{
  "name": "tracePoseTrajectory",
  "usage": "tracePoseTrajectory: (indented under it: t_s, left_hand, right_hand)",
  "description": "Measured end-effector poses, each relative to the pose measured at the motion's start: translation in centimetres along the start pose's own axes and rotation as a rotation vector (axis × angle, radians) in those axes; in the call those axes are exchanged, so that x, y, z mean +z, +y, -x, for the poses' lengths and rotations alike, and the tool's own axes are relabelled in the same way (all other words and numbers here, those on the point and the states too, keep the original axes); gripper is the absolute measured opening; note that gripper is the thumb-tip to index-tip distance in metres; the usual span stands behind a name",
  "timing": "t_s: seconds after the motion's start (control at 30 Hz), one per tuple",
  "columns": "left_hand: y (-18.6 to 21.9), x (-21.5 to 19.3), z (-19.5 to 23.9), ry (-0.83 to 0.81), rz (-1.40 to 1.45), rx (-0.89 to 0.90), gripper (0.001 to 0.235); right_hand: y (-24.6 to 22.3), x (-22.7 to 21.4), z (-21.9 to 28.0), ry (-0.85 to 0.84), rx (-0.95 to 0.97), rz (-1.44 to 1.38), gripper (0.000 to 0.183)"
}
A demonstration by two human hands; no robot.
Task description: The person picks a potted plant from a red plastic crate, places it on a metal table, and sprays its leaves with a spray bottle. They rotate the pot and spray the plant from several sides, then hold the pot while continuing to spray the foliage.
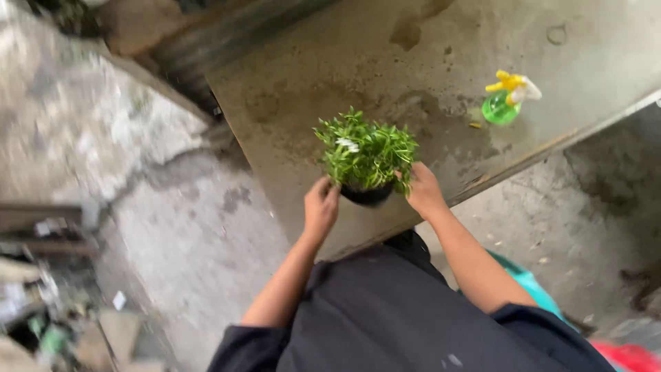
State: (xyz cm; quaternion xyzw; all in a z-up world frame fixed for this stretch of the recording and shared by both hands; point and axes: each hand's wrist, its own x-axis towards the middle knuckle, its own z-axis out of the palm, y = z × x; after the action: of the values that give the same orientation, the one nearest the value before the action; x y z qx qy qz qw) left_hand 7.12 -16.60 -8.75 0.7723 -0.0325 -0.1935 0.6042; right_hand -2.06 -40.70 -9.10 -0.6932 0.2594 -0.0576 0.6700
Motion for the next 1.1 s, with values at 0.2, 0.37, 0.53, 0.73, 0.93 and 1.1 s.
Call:
tracePoseTrajectory:
  t_s: [0.2, 0.37, 0.53, 0.73, 0.93, 1.1]
  left_hand:
    - [-1.9, 7.3, -3.8, 0.4, -0.149, 0.275, 0.026]
    - [1.4, 10.5, -5.6, 0.422, -0.081, 0.015, 0.023]
    - [2.1, 11.5, -4.7, 0.471, -0.095, -0.208, 0.021]
    - [5.5, 11.1, -2.8, 0.439, -0.171, -0.028, 0.018]
    - [10.6, 13.6, -0.8, 0.474, -0.472, 0.118, 0.016]
    - [8.9, 15.9, -1.6, 0.248, -0.663, 0.382, 0.044]
  right_hand:
    - [0.2, -4.8, -11.1, -0.29, 0.11, -0.235, 0.029]
    - [2.1, -6.7, -17.6, -0.461, -0.139, 0.167, 0.028]
    - [-8.1, -10.4, -14.8, -0.551, -0.066, 0.657, 0.04]
    - [-13.7, -21.0, -14.1, -0.137, -0.619, 0.932, 0.041]
    - [-9.8, -27.8, -16.6, -0.193, -0.265, 1.22, 0.084]
    - [-5.5, -28.5, -17.9, -0.133, -0.126, 0.672, 0.05]
